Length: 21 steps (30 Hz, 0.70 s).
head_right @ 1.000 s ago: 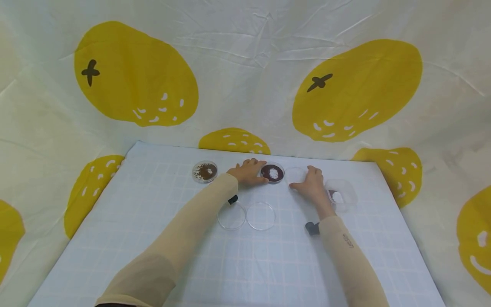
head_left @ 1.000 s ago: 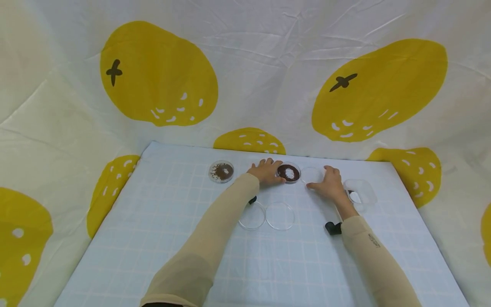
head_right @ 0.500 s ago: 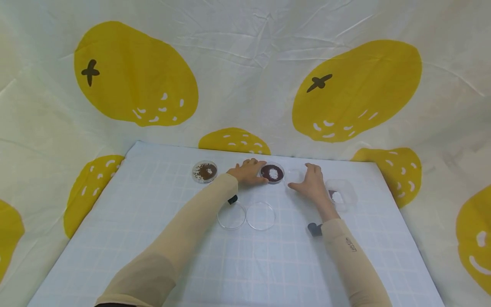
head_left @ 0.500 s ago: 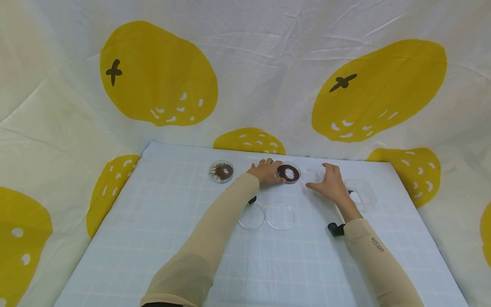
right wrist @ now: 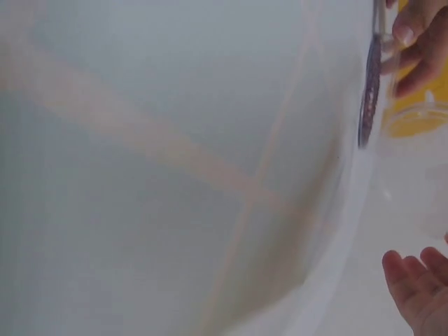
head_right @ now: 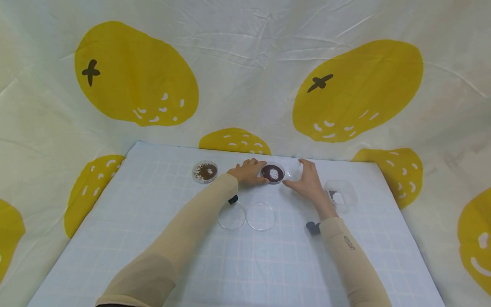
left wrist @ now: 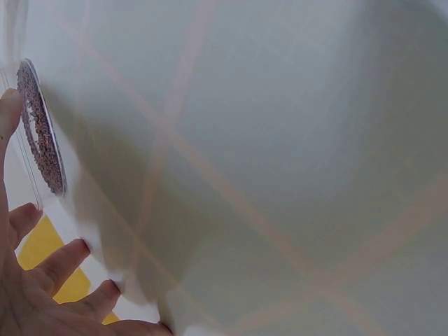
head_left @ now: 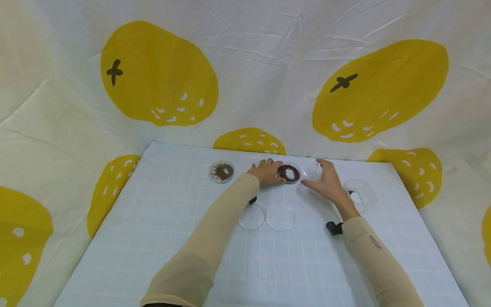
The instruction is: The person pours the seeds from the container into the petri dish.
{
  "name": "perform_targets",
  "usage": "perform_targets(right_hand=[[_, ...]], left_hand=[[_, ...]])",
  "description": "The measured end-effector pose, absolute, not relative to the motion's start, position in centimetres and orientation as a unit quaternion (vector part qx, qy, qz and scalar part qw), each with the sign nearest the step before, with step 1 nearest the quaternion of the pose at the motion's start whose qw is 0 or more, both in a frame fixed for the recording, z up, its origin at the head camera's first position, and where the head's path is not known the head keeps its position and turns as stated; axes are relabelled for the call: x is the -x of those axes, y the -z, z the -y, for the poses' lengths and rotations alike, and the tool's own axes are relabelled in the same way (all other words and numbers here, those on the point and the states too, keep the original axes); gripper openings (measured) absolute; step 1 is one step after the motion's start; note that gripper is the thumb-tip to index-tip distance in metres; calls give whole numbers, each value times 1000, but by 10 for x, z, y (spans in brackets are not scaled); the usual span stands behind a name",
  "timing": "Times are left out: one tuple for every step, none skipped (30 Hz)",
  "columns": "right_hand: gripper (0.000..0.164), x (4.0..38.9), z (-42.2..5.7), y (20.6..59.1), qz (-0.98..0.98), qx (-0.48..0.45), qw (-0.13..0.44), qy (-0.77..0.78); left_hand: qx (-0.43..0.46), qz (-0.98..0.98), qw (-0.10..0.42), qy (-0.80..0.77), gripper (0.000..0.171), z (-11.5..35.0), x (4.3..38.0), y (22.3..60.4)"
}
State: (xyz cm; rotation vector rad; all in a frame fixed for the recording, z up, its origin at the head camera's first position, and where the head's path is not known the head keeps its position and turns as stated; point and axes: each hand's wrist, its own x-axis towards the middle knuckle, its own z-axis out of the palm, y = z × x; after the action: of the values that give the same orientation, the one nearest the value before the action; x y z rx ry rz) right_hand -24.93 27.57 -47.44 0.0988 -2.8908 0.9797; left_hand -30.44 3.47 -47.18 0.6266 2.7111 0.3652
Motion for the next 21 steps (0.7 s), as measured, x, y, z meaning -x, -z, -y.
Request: perform_targets(right_hand=[[100, 249, -275, 474, 944, -34, 46, -325], [99, 250, -274, 475, 942, -36, 46, -331], [98, 250, -273, 475, 939, -40, 47, -339], [97, 251, -272, 475, 936, -42, 47, -347], [96, 252, -271, 476, 932, -45, 47, -357], [96, 252, -270, 476, 927, -48, 47, -369], [96, 253, -269, 477, 922, -51, 46, -381], [95, 254, -268, 478, 917, -55, 45, -393], [95, 256, -267, 479, 912, -58, 44, -403], [95, 257, -266, 480, 907, -61, 44, -414], [95, 258, -264, 480, 902, -65, 42, -426], [96, 259, -263, 480, 898, -67, 41, -434], [96, 260, -261, 480, 894, -70, 39, -441], [96, 261, -259, 480, 891, -74, 38, -446], [96, 262, -258, 480, 890, -76, 36, -449], [96, 262, -256, 479, 888, -78, 34, -451], [96, 263, -255, 479, 888, -81, 32, -451], [97, 264, -253, 479, 889, -82, 30, -450], [97, 264, -252, 479, 889, -85, 27, -449], [97, 265, -251, 479, 890, -87, 26, -446], [96, 266, -249, 479, 891, -90, 24, -443]], left_hand=[[-219, -953, 167, -129, 77, -35, 305, 472], [-219, -953, 167, -129, 77, -35, 305, 472], [-218, -953, 168, -130, 77, -35, 305, 472], [-217, -953, 169, -130, 77, -35, 305, 472], [-216, -952, 170, -131, 77, -36, 305, 472], [-216, -952, 172, -131, 77, -36, 305, 472], [-216, -952, 173, -131, 77, -36, 306, 472], [-216, -952, 174, -132, 77, -36, 305, 472], [-216, -951, 175, -133, 77, -36, 306, 472], [-216, -951, 177, -132, 77, -36, 306, 472], [-216, -951, 177, -132, 77, -36, 306, 472], [-216, -951, 177, -132, 77, -36, 306, 472], [-216, -951, 177, -132, 77, -36, 306, 472], [-215, -952, 176, -131, 77, -36, 306, 472], [-215, -952, 175, -131, 77, -36, 306, 472], [-214, -952, 174, -132, 77, -36, 306, 472], [-214, -952, 173, -132, 77, -36, 306, 472], [-214, -952, 173, -131, 77, -36, 306, 473], [-214, -953, 173, -130, 77, -36, 306, 473], [-214, -953, 173, -130, 77, -36, 306, 473], [-213, -953, 173, -130, 78, -36, 306, 473]])
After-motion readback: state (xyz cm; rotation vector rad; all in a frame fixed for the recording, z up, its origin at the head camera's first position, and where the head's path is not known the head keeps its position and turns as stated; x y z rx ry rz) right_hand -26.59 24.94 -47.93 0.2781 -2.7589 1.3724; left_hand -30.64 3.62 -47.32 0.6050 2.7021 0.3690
